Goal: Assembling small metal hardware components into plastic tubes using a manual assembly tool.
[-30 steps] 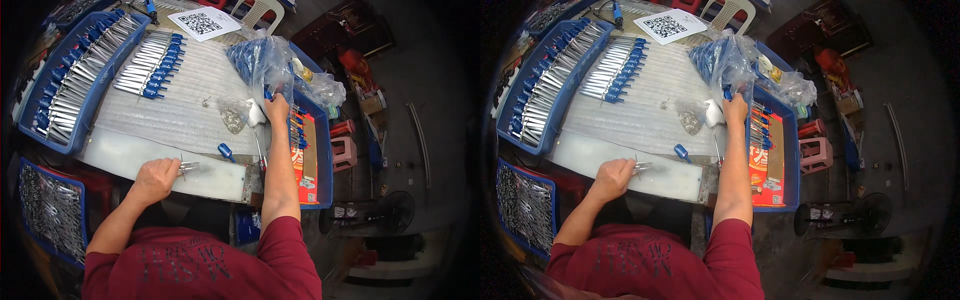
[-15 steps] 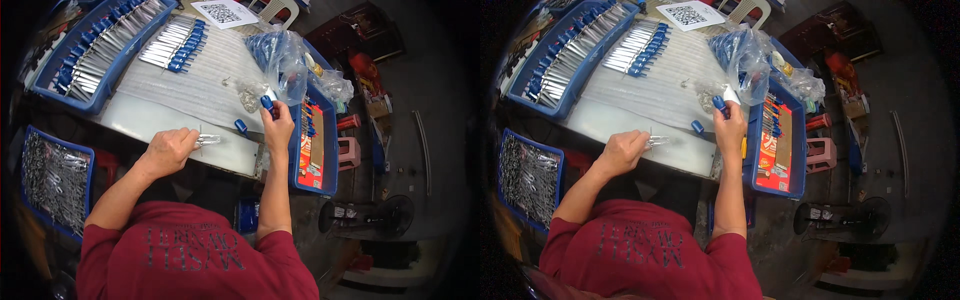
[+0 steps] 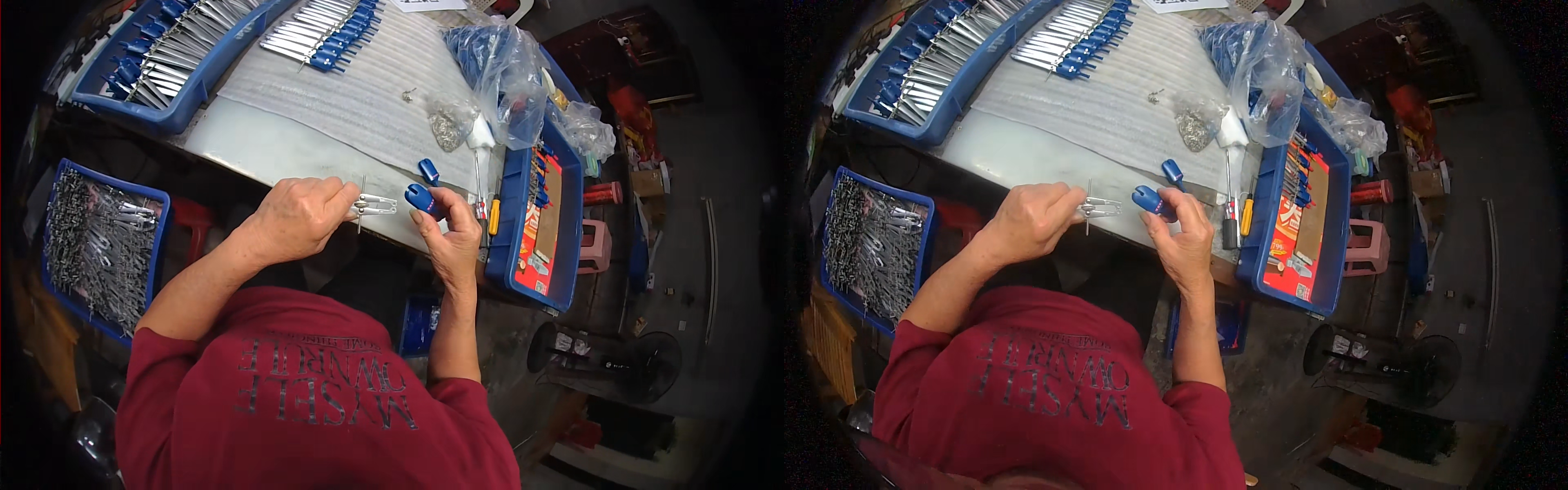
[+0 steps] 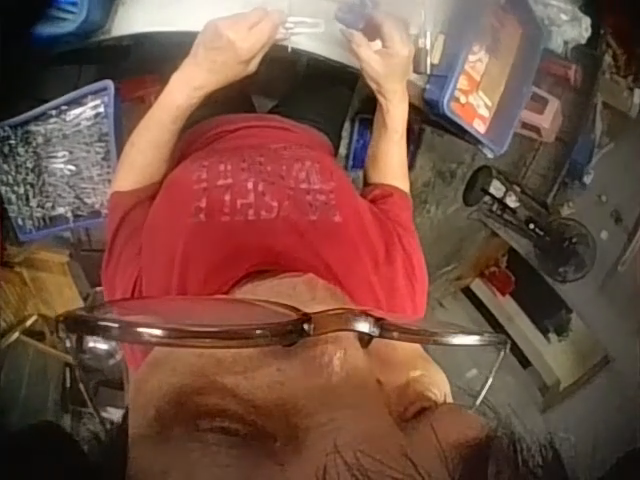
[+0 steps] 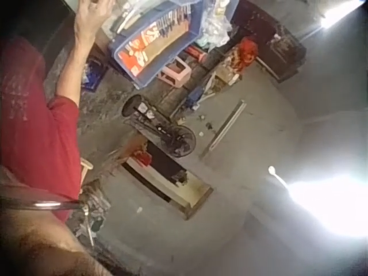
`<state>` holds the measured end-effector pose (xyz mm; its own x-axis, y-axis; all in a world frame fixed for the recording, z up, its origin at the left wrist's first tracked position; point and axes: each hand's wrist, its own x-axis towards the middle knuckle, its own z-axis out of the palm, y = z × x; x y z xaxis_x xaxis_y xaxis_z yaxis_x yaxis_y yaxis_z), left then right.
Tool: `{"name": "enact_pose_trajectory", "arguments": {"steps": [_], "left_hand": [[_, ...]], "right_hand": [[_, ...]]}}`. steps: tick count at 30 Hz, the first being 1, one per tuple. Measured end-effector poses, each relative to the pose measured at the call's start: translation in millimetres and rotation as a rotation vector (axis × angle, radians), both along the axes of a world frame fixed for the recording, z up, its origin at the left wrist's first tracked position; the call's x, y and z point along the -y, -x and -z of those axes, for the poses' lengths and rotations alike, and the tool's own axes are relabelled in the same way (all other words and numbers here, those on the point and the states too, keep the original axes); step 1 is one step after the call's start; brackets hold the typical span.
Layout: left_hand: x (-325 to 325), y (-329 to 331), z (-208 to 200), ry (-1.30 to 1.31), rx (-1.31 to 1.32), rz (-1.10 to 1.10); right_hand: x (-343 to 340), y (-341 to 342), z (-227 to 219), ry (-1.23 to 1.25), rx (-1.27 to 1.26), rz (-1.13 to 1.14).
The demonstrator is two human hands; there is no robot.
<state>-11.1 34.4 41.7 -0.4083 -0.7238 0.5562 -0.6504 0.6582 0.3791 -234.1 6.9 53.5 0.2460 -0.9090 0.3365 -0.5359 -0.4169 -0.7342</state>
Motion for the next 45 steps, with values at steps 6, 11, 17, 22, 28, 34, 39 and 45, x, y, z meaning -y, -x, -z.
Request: {"name": "enact_pose_trajectory", "arguments": {"steps": [6, 11, 17, 22, 28, 34, 39, 45], "left_hand": [[-1.0, 2.2, 3.1, -0.010, -0.011, 0.004], [-1.3, 3.2, 5.8, -0.043, 0.008, 0.009], [-3.0, 4.3, 6.3, -0.037, 0.021, 0.016], [-4.9, 4.7, 7.2, -0.047, 0.022, 0.021], [-5.9, 3.4, 10.7, -0.044, 0.038, 0.025], [-8.3, 4.1, 12.8, -0.052, 0.065, 0.036], [-9.4, 4.2, 16.3, -0.060, 0.076, 0.048], [-11.0, 4.6, 18.5, -0.066, 0.079, 0.059]], "right_hand": [[-8.9, 2.5, 12.4, -0.061, 0.095, -0.018], [-15.8, 5.5, 9.3, -0.103, 0.026, -0.040], [-17.6, 8.4, 13.2, -0.127, 0.081, -0.077], [-20.5, 14.5, 20.0, -0.274, 0.152, -0.078], [-23.3, 14.0, 20.2, -0.476, 0.319, -0.075], [-23.2, 15.7, 26.0, -0.595, 0.459, -0.066], [-24.3, 11.8, 26.8, -0.710, 0.574, -0.053], [-25.3, 7.2, 25.2, -0.786, 0.650, -0.053]]}}
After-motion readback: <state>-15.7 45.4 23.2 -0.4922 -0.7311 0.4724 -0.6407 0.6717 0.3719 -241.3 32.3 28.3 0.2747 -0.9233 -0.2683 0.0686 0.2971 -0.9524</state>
